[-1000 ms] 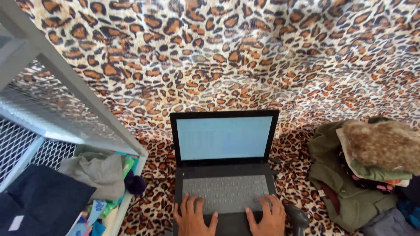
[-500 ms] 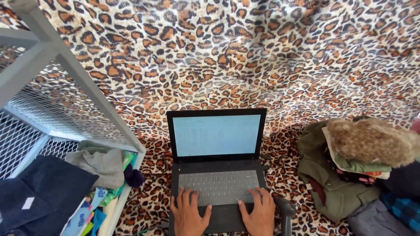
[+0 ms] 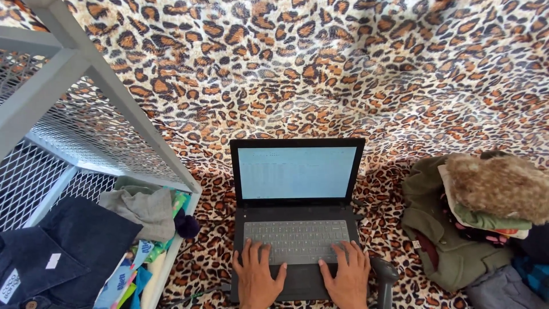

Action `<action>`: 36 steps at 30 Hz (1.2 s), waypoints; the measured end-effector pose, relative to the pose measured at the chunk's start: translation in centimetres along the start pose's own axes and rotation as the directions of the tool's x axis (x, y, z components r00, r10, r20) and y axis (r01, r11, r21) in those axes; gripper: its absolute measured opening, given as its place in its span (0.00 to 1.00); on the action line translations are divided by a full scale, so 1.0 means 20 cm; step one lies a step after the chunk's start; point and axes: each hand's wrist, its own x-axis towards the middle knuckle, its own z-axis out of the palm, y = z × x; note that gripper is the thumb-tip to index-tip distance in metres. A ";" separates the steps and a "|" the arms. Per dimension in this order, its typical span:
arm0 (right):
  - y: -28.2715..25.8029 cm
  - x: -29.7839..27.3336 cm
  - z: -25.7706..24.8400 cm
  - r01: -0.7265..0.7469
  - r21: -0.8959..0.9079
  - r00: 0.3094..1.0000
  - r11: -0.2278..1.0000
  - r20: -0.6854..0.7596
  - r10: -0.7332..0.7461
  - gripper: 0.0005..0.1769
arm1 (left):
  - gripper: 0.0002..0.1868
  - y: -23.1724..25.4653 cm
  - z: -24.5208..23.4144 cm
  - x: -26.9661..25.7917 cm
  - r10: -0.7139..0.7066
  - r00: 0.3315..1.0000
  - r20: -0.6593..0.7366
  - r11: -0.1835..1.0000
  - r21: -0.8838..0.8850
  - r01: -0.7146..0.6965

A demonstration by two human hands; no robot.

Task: The person is performing inventory tasks by typing on a laptop and inspecting garments in a stockroom.

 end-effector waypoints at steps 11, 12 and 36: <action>0.05 0.01 0.04 -0.096 0.049 0.988 0.994 0.129 0.089 0.37 | 0.34 -0.08 0.18 0.03 0.040 0.997 -0.062 0.999 0.038 -0.038; 0.05 0.01 0.05 -0.110 0.037 0.987 0.993 0.120 0.105 0.38 | 0.34 -0.08 0.20 0.04 0.044 0.997 -0.056 0.998 0.050 -0.041; -0.02 -0.04 0.18 0.399 -0.015 0.910 0.917 0.132 -0.394 0.41 | 0.41 -0.07 0.10 0.01 0.275 0.961 0.029 0.962 -0.012 -0.274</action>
